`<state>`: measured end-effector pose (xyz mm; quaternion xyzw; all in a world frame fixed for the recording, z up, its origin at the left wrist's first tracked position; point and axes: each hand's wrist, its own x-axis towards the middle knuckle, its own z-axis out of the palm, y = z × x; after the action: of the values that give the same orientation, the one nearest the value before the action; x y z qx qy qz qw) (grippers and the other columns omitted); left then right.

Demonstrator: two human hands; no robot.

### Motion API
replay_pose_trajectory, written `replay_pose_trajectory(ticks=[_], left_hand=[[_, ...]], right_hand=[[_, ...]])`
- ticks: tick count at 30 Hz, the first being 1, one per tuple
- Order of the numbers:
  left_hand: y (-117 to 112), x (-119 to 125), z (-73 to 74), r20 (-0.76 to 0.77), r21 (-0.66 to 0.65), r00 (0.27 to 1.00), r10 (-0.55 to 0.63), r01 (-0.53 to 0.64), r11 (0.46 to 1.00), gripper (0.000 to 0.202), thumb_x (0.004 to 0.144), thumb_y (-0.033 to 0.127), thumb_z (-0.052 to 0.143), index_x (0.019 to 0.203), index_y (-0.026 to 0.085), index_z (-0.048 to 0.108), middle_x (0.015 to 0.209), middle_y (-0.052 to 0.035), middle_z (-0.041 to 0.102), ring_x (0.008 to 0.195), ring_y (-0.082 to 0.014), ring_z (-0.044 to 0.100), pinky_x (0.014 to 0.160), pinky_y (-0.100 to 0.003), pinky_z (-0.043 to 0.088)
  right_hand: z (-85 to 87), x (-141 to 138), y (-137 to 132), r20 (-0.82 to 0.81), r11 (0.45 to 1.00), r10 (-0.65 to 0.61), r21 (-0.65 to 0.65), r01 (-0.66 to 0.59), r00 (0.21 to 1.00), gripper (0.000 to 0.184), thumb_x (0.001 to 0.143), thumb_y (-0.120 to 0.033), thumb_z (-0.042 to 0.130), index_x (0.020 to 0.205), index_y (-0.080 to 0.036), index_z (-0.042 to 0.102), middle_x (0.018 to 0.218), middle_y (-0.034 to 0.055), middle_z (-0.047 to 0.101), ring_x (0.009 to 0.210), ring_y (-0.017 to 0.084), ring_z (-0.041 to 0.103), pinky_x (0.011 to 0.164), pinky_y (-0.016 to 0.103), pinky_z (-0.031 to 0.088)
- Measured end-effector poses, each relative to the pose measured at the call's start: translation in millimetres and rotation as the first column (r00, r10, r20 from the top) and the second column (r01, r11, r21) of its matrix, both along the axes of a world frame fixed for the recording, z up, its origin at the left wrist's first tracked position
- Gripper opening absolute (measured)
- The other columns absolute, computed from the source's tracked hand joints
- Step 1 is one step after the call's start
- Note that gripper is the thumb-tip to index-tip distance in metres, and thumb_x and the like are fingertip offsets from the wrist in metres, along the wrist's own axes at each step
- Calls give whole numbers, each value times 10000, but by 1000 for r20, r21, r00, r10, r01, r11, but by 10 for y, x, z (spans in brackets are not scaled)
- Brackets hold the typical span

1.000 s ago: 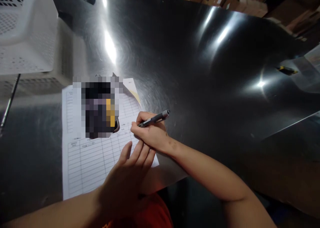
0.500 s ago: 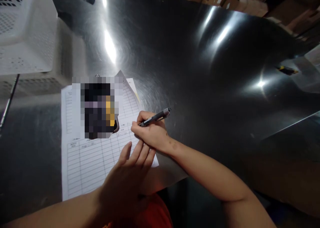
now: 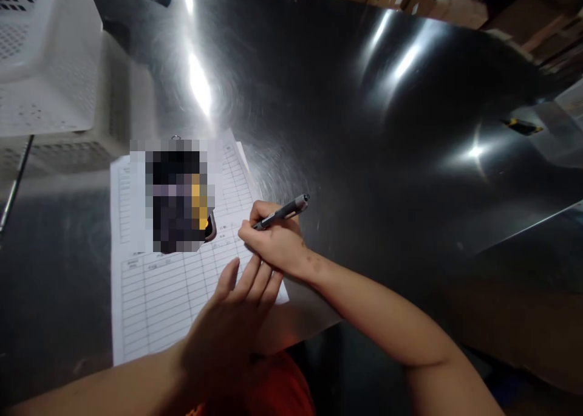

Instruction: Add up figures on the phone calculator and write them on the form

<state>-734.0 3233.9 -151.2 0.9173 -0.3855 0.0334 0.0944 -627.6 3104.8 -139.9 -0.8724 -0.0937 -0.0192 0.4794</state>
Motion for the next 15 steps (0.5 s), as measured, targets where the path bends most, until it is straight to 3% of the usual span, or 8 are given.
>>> replay_pose_trajectory(ticks=[12, 15], left_hand=[[-1, 21, 61, -51, -9, 999, 15, -16, 1000, 979, 770, 686, 513, 1459, -2, 422, 1537, -221, 374, 1423, -405, 199, 1134, -566, 103], [-18, 16, 33, -74, 34, 997, 35, -33, 999, 974, 784, 684, 504, 1487, 21, 381, 1552, -202, 362, 1438, -384, 206, 1144, -548, 157]], right_hand=[[-12, 1, 4, 54, 999, 34, -26, -32, 998, 228, 732, -167, 592, 548, -170, 457, 532, -55, 472, 511, 59, 405, 530, 214, 328], [-43, 24, -4, 41, 1000, 5, 6, -6, 999, 220, 703, -186, 601, 539, -172, 456, 520, -52, 465, 497, 61, 394, 505, 215, 311]])
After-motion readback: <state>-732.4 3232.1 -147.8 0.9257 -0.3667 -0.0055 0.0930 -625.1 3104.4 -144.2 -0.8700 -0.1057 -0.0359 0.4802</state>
